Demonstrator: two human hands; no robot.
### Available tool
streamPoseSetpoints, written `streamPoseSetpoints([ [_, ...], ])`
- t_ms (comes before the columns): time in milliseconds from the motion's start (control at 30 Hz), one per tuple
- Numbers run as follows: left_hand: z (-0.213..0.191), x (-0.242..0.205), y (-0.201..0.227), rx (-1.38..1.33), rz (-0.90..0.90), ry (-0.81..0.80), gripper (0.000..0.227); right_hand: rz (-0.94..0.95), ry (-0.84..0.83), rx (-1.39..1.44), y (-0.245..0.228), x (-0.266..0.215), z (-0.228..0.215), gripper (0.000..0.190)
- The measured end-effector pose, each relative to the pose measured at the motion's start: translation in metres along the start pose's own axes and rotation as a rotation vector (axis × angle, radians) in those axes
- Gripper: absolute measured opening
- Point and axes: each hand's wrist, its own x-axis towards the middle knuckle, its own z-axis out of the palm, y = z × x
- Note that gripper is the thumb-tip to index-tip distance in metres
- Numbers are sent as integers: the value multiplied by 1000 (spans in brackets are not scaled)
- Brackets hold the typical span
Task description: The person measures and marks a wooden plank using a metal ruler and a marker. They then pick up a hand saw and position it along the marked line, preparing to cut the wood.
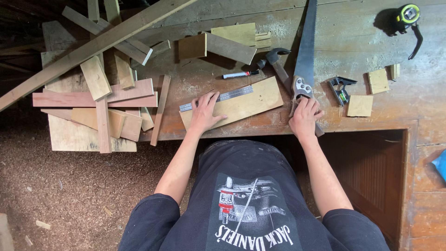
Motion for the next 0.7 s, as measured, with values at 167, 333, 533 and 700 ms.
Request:
streamPoseSetpoints([
  [167,17,-7,-16,-75,22,178,51,-13,-40,54,0,7,3,41],
  [333,28,-5,-28,-151,-15,273,31,-34,-82,-72,-16,17,-12,41],
  [533,7,-15,-35,-115,-43,272,45,-88,39,38,-68,29,-37,48],
  [700,-27,-29,-60,-107,-108,136,54,-234,-53,212,-121,35,-22,55],
])
